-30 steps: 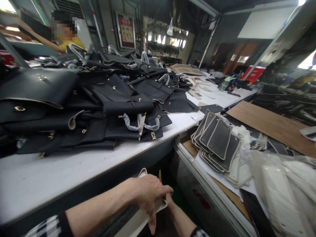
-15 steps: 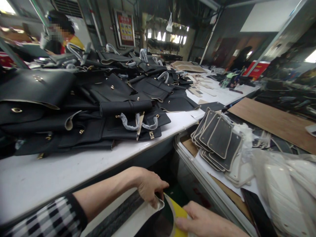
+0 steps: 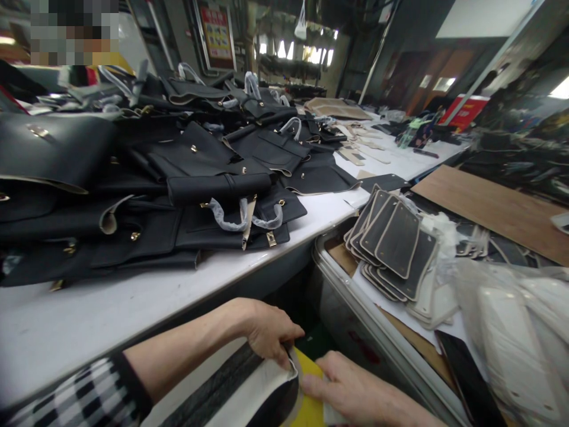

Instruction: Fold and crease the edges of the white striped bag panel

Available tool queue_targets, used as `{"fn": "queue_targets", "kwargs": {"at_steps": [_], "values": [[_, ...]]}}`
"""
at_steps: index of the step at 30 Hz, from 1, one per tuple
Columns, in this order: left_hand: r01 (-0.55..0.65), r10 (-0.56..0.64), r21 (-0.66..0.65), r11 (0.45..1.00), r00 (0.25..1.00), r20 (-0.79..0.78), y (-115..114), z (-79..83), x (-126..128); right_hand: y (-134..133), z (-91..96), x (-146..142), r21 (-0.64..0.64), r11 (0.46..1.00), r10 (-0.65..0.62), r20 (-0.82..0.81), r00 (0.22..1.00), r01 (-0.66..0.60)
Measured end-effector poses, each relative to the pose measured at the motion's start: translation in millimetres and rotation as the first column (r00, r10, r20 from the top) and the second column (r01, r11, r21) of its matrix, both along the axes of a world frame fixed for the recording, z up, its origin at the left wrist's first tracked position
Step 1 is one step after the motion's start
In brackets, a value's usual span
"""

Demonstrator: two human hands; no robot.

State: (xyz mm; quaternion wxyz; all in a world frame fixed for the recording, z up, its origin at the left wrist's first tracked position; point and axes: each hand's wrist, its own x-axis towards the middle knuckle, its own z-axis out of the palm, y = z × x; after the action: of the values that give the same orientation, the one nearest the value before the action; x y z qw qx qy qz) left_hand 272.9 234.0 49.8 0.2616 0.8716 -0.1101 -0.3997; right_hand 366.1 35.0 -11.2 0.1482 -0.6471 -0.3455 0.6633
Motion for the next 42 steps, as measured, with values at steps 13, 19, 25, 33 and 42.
{"fn": "queue_targets", "kwargs": {"at_steps": [13,19,25,33,42], "values": [[0.051,-0.051,0.009,0.999,0.996,0.066,4.3,-7.2,-1.2,5.9,1.1,-24.3,0.006,0.991,-0.135,0.026,0.99,0.135],[0.02,-0.013,-0.05,0.999,0.99,0.141,7.6,-16.1,-1.3,2.1,-13.0,-31.5,0.062,0.981,-0.185,0.012,0.983,0.184],[0.028,-0.008,-0.113,0.993,0.985,0.172,12.3,-29.3,0.1,5.7,-13.4,-41.8,0.085,0.962,-0.262,0.02,0.965,0.26],[0.064,-0.048,-0.108,0.992,0.988,0.147,15.5,-27.8,3.7,-6.5,-47.4,-53.8,0.062,0.905,-0.418,-0.061,0.906,0.421],[0.097,-0.094,-0.085,0.992,0.995,0.046,23.7,-10.0,3.2,11.6,-47.5,-71.2,0.035,0.922,-0.387,0.093,0.918,0.385]]}}
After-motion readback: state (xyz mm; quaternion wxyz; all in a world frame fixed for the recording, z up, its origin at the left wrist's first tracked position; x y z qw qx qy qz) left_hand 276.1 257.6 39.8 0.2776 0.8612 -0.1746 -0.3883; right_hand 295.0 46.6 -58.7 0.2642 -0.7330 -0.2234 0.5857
